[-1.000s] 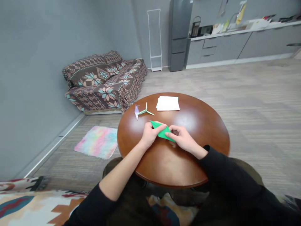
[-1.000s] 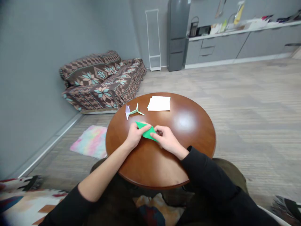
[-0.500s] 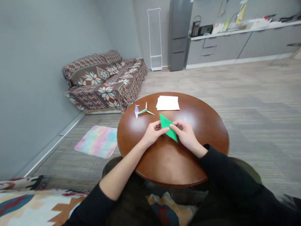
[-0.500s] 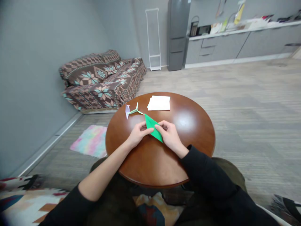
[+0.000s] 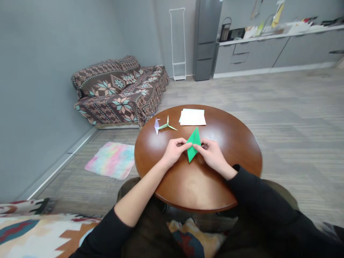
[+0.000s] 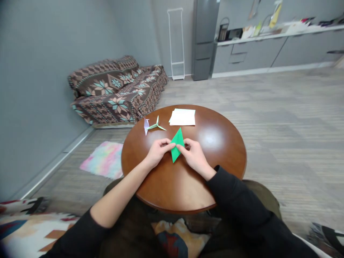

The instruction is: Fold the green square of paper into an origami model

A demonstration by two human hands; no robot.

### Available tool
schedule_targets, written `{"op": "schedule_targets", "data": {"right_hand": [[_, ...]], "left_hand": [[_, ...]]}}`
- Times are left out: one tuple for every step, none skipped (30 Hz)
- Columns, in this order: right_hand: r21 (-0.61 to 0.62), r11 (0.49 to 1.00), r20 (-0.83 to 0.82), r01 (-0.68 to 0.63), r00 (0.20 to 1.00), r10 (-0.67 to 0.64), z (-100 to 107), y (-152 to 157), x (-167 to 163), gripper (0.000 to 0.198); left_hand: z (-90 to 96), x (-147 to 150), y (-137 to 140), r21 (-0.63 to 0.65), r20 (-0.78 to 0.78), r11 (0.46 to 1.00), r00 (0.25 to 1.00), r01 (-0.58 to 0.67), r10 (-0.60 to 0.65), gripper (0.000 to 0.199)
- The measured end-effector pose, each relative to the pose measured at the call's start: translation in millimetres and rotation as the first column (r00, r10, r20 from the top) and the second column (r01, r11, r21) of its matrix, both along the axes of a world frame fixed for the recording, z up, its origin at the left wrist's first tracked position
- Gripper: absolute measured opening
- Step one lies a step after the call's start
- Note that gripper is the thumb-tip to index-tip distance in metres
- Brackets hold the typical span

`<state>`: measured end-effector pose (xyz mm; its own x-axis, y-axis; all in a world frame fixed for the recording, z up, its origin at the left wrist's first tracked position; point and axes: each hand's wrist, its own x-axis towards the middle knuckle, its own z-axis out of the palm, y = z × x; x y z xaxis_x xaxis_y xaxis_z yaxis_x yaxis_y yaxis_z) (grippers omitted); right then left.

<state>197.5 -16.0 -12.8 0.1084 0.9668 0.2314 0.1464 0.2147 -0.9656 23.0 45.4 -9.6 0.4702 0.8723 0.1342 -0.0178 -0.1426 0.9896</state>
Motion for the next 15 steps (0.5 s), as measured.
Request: {"op": "schedule_targets", "data": {"right_hand": [[-0.002,1.000,0.007,0.007,1.000,-0.007,0.1,-0.1,0.1,0.029],[-0.005,1.000,0.011,0.012,1.000,-0.012,0.0,0.1,0.2,0.029],[-0.010,1.000,0.012,0.015,1.000,-0.015,-0.5,0.4,0.3,0.030],[-0.015,1.000,0.011,0.018,1.000,-0.018,-1.3,1.0,0.4,0.030],[-0.020,1.000,0.006,0.023,1.000,-0.023,-2.5,1.7,0.5,0.030],[-0.025,0.999,-0.001,0.029,1.000,-0.029,-3.9,2.6,0.8,0.030],[-0.029,0.999,-0.012,0.034,0.999,-0.034,-5.5,3.5,1.3,0.031],[-0.034,0.999,-0.026,0.040,0.999,-0.041,-7.2,4.6,2.0,0.031],[-0.037,0.998,-0.041,0.049,0.998,-0.050,-8.9,5.7,3.1,0.032],[-0.040,0.997,-0.057,0.060,0.996,-0.062,-10.5,6.7,4.4,0.032],[-0.042,0.996,-0.072,0.073,0.994,-0.076,-11.9,7.6,5.9,0.033],[-0.044,0.995,-0.087,0.089,0.992,-0.092,-13.1,8.4,7.6,0.034],[-0.045,0.993,-0.101,0.105,0.989,-0.109,-13.9,9.0,9.1,0.035],[-0.046,0.992,-0.116,0.118,0.986,-0.123,-14.3,9.4,10.3,0.037],[-0.047,0.991,-0.130,0.127,0.983,-0.132,-14.3,9.6,11.0,0.039]], "left_hand": [[-0.2,0.1,0.3,0.002,-0.005,1.000,1.000,-0.003,0.003,0.031],[-0.3,0.2,0.5,0.005,-0.008,1.000,1.000,-0.006,0.006,0.031],[-0.4,0.4,0.6,0.007,-0.009,1.000,1.000,-0.011,0.011,0.032],[-0.6,0.5,0.5,0.009,-0.007,1.000,1.000,-0.018,0.018,0.032],[-0.8,0.7,0.4,0.010,-0.003,1.000,1.000,-0.026,0.026,0.032],[-1.3,0.8,0.4,0.008,0.004,0.999,0.999,-0.034,0.034,0.032],[-2.0,0.8,0.7,0.004,0.013,0.999,0.999,-0.045,0.044,0.032],[-2.9,0.7,1.2,-0.003,0.024,0.998,0.998,-0.056,0.056,0.032],[-4.0,0.4,2.3,-0.014,0.037,0.998,0.997,-0.068,0.068,0.032],[-5.2,-0.2,3.8,-0.026,0.053,0.996,0.995,-0.082,0.083,0.033],[-6.4,-1.0,5.6,-0.040,0.070,0.994,0.992,-0.098,0.100,0.034],[-7.4,-2.1,7.8,-0.054,0.089,0.992,0.989,-0.113,0.117,0.035],[-8.1,-3.3,9.9,-0.067,0.108,0.990,0.985,-0.126,0.133,0.035],[-8.6,-4.4,11.8,-0.080,0.125,0.988,0.982,-0.135,0.144,0.036],[-8.7,-5.3,13.2,-0.091,0.138,0.986,0.979,-0.137,0.149,0.037]]}}
